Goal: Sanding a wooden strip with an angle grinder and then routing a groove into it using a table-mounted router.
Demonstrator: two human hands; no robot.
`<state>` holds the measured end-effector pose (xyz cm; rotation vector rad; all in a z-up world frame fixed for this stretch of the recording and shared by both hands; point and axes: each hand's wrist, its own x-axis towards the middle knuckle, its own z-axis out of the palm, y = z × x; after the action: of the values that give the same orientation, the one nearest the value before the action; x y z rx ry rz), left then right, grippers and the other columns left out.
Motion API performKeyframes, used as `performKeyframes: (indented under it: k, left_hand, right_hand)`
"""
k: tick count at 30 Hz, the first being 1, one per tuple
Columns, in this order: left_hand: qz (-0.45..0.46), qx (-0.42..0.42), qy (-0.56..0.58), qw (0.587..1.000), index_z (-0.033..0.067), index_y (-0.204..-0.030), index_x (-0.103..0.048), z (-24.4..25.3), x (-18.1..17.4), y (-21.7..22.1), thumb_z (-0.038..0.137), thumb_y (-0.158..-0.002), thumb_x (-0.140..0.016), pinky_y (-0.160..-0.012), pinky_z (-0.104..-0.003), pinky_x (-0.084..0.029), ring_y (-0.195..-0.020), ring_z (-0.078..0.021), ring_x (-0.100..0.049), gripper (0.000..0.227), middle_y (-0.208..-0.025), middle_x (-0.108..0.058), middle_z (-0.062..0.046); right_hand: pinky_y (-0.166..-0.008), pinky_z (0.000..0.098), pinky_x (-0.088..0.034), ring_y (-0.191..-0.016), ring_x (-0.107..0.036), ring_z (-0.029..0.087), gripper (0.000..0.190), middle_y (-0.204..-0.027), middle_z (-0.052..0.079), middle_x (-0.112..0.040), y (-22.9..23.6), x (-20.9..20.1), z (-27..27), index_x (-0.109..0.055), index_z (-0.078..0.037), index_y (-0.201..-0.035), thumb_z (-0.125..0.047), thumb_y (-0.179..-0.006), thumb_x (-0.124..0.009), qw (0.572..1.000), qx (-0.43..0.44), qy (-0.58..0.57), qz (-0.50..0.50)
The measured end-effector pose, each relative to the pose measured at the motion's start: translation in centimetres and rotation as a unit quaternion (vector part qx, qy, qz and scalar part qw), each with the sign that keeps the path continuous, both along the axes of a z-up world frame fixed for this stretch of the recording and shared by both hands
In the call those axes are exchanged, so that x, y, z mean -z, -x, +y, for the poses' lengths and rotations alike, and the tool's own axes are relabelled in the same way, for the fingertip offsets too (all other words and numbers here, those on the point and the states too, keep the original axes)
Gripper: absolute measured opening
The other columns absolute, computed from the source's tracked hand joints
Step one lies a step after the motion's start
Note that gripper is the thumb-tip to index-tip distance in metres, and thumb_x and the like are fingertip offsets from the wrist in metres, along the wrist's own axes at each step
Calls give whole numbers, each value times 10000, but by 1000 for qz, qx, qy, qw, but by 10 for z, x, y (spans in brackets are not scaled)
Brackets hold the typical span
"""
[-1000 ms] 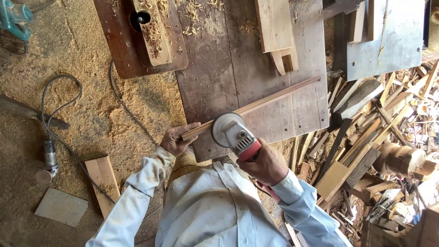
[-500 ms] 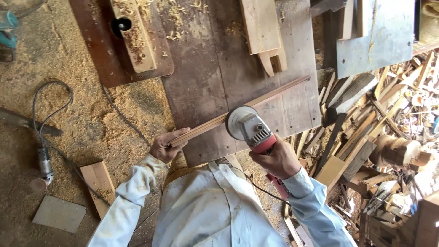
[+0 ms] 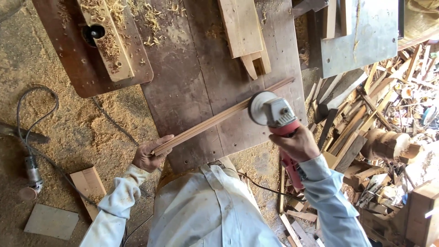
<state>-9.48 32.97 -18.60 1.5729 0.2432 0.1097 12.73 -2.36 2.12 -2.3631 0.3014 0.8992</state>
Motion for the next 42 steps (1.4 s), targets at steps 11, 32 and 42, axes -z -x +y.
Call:
performKeyframes:
  k: [11,32,42]
  left_hand:
    - [10,-21,2,1000,33,-1183,-782,-2,-13,-1,18,-837,-771,-790,-479,-596,-987,-334,-736,346,-986,-790,-224]
    - [133,53,-39,989,43,-1557,-422,7,-5,64,205,-889,-609,-831,-493,-588,-936,-332,-677,712,-1107,-641,-258]
    - [114,-179,143,967,-47,-1144,-668,-36,13,68,59,-882,-766,-541,-336,-638,-632,-204,-683,299,-809,-688,-213]
  right_hand:
    - [-772,459,-529,-739,-663,324,310,-768,192,-691,-62,23,-67,-737,-60,-891,-254,-705,-890,998,35,39,-46]
    - [-749,476,-573,-708,-768,381,396,-779,270,-766,68,-28,55,-836,-17,-933,-335,-698,-833,987,6,143,72]
    - [-839,496,-579,-982,-727,382,668,-974,157,-730,72,45,59,-574,-205,-1104,-548,-600,-846,971,-206,108,54]
